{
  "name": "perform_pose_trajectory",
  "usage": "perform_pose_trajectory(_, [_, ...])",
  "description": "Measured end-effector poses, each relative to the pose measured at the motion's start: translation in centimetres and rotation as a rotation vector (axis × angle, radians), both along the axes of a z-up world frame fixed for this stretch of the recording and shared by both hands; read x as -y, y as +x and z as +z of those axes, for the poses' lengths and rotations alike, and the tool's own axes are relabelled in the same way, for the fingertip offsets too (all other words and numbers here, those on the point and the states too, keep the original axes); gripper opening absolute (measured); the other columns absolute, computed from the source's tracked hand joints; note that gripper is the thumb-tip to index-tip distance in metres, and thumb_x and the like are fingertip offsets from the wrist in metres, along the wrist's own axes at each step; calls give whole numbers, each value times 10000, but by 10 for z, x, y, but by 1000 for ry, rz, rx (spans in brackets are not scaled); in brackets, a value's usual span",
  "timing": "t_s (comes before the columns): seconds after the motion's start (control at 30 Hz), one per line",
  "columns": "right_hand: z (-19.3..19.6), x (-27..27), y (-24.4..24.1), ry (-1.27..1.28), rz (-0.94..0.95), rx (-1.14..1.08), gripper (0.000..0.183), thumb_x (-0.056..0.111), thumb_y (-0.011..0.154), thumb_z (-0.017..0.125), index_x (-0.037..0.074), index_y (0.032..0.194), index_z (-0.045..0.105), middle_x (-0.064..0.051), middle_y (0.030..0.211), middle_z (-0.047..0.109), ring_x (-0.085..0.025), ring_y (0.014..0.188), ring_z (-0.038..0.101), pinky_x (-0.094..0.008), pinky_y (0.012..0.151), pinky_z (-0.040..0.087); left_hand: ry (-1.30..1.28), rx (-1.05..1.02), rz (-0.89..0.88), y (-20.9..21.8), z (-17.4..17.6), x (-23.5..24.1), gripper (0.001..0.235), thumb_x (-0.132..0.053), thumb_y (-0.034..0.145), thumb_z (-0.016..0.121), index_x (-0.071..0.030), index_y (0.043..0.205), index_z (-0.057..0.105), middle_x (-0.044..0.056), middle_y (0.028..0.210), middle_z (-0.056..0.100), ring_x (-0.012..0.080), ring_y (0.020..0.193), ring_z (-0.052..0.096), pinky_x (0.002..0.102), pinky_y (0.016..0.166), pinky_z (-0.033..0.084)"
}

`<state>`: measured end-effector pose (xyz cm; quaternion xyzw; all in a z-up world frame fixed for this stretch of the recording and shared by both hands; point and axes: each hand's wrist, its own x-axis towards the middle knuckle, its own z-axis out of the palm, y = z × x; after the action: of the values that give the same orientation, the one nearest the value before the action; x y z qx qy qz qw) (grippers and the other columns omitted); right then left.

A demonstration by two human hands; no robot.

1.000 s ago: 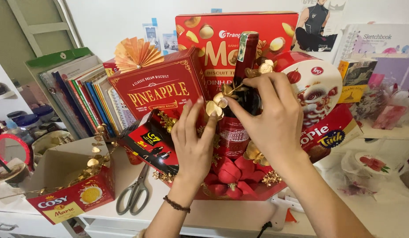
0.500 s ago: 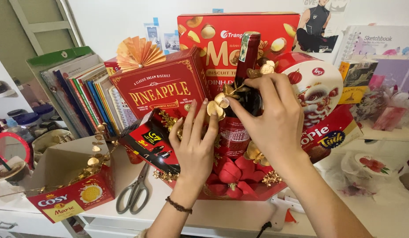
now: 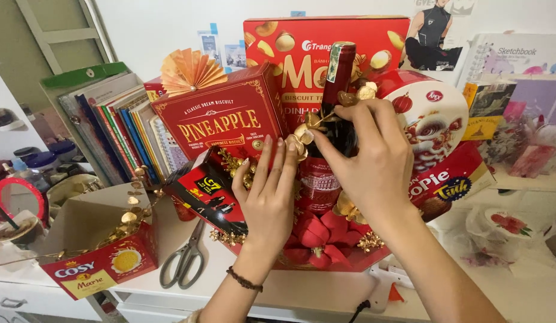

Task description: Decorating a gift basket with wine and snacks using gold ornaments and a hot glue gun

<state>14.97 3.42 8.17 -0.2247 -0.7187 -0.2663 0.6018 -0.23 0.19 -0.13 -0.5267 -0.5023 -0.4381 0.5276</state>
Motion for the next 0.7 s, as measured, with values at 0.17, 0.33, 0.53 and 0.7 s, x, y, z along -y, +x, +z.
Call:
perform_pose_trajectory(0.17, [0,0,0,8,8,-7,322,187,904,924,-12,1071,734,-127,1066,600,-295,927,644,-397,813,543,16,4,-21,2,1,2,262,-21,1068,566,-84,1287,695,66,1329,732,244,1353,587,409,1082,319])
perform_pose_trajectory(0.33, [2,1,2,11,6,6,335,209,909,932,-8,1066,731,-128,1068,609,-289,932,652,-386,816,544,13,10,-22,2,3,3,278,-29,1073,559,-94,1313,684,55,1320,740,213,1326,618,383,1063,320])
perform_pose_trajectory(0.53, [4,-1,7,13,47,43,303,170,920,910,-21,1076,733,-128,1075,615,-273,949,667,-377,833,550,84,13,63,-3,7,1,176,-160,1076,606,-185,1202,728,-37,1218,762,144,1125,676,319,909,310])
perform_pose_trajectory(0.7, [3,-1,9,-40,59,54,326,202,925,886,-14,1115,735,-124,1088,600,-276,958,654,-387,820,549,105,-25,-23,-4,3,-3,144,-99,1035,707,-194,1068,605,45,1245,767,202,1148,712,340,934,316])
